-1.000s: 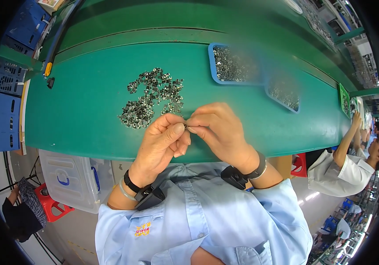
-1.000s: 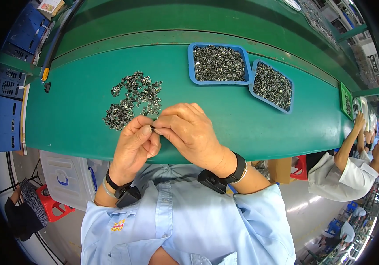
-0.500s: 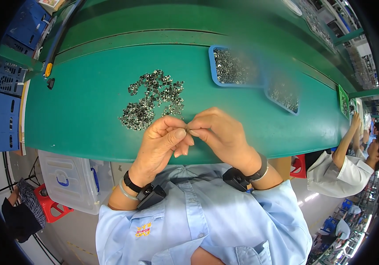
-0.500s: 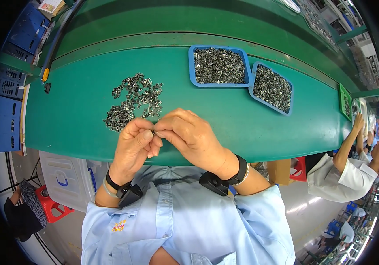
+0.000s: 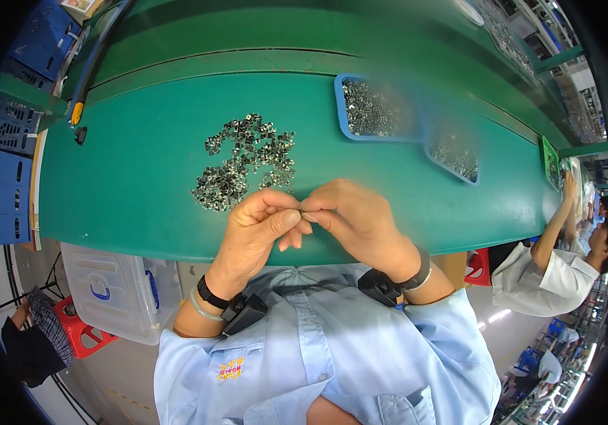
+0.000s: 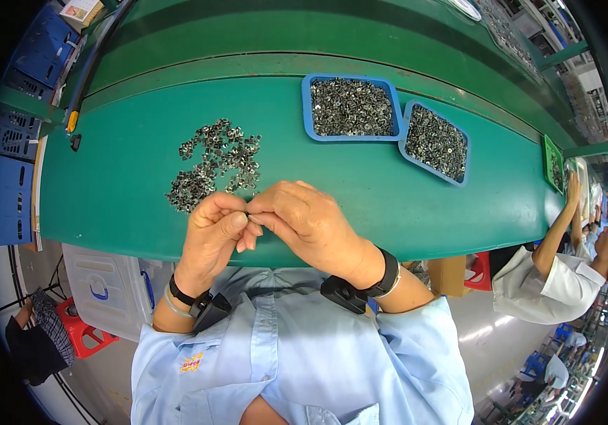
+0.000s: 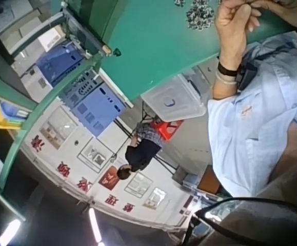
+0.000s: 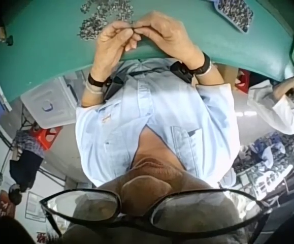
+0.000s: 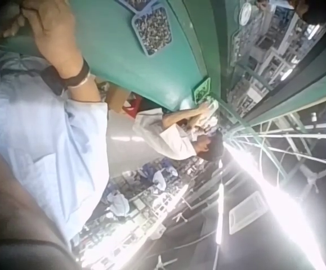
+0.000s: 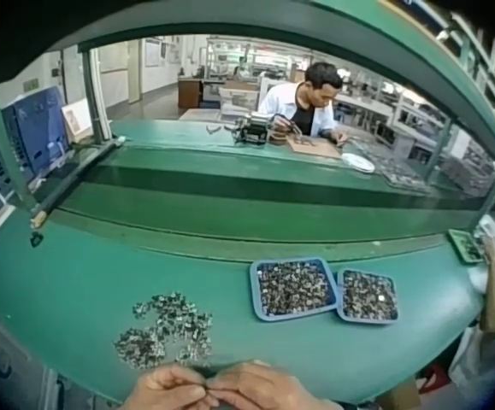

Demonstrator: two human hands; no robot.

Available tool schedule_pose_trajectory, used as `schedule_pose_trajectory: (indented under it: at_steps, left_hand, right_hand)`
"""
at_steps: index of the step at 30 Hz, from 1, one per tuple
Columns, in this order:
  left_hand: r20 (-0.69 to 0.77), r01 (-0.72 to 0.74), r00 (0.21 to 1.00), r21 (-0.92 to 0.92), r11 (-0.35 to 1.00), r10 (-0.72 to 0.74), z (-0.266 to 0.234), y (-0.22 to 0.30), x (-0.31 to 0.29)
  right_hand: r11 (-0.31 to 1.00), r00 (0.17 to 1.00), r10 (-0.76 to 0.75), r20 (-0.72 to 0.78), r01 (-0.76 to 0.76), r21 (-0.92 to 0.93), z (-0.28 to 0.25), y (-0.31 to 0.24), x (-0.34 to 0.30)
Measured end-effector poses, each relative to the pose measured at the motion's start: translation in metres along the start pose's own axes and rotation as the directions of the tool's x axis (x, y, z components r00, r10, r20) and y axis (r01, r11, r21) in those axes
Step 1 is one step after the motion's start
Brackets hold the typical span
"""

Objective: The person picks up a metal component from the table and a small black part from a blue tray, presses them together, and places the assembly into a pile.

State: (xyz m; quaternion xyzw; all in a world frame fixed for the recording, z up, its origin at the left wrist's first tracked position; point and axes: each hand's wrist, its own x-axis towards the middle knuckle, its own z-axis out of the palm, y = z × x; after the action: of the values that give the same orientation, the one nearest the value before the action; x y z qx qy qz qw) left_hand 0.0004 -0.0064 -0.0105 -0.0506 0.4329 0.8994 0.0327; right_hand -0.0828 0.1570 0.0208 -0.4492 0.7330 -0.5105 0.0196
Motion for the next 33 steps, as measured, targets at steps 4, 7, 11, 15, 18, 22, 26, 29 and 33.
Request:
schedule_pose_trajectory:
  at_steps: [4, 7, 11, 15, 18, 22, 26, 29, 33]
  left_hand:
    - [-0.002, 0.003, 1.000, -0.037, 0.999, -0.003, 0.001, 0.000, 0.001]
    - [-0.007, 0.006, 1.000, -0.069, 0.998, -0.007, 0.003, 0.000, 0.001]
    - [-0.009, 0.015, 1.000, -0.116, 0.993, -0.016, 0.003, 0.000, 0.001]
    - [-0.004, 0.028, 1.000, -0.180, 0.983, -0.030, 0.002, -0.003, 0.002]
    - [-0.002, 0.033, 0.999, -0.244, 0.969, -0.035, 0.001, -0.005, 0.003]
    - [-0.003, 0.091, 0.995, -0.299, 0.950, -0.097, 0.000, -0.009, 0.003]
    - [-0.031, 0.130, 0.989, -0.298, 0.946, -0.145, 0.000, -0.012, 0.004]
    - [0.011, 0.133, 0.991, -0.288, 0.948, -0.136, 0.002, -0.012, 0.006]
    - [0.047, 0.135, 0.991, -0.296, 0.946, -0.126, 0.000, -0.016, 0.008]
  right_hand:
    - [1.000, 1.000, 0.011, -0.010, -0.011, -0.006, 0.001, -0.003, 0.000]
    - [1.000, 1.000, 0.011, -0.026, -0.011, -0.010, 0.003, -0.003, 0.000]
    - [1.000, 0.999, 0.016, -0.028, -0.016, -0.015, 0.004, -0.003, 0.000]
    - [1.000, 0.999, 0.023, -0.041, -0.023, 0.000, 0.004, -0.001, -0.001]
    - [0.999, 0.998, 0.043, -0.050, -0.043, 0.011, 0.004, -0.002, -0.002]
    - [0.997, 0.996, 0.077, -0.054, -0.076, 0.013, 0.003, -0.004, -0.002]
    - [0.997, 0.995, 0.081, -0.052, -0.081, -0.001, 0.005, -0.001, -0.002]
    - [0.995, 0.995, 0.095, -0.040, -0.096, -0.032, 0.006, 0.003, -0.004]
    - [0.990, 0.998, 0.054, -0.043, -0.059, -0.131, 0.005, 0.006, -0.003]
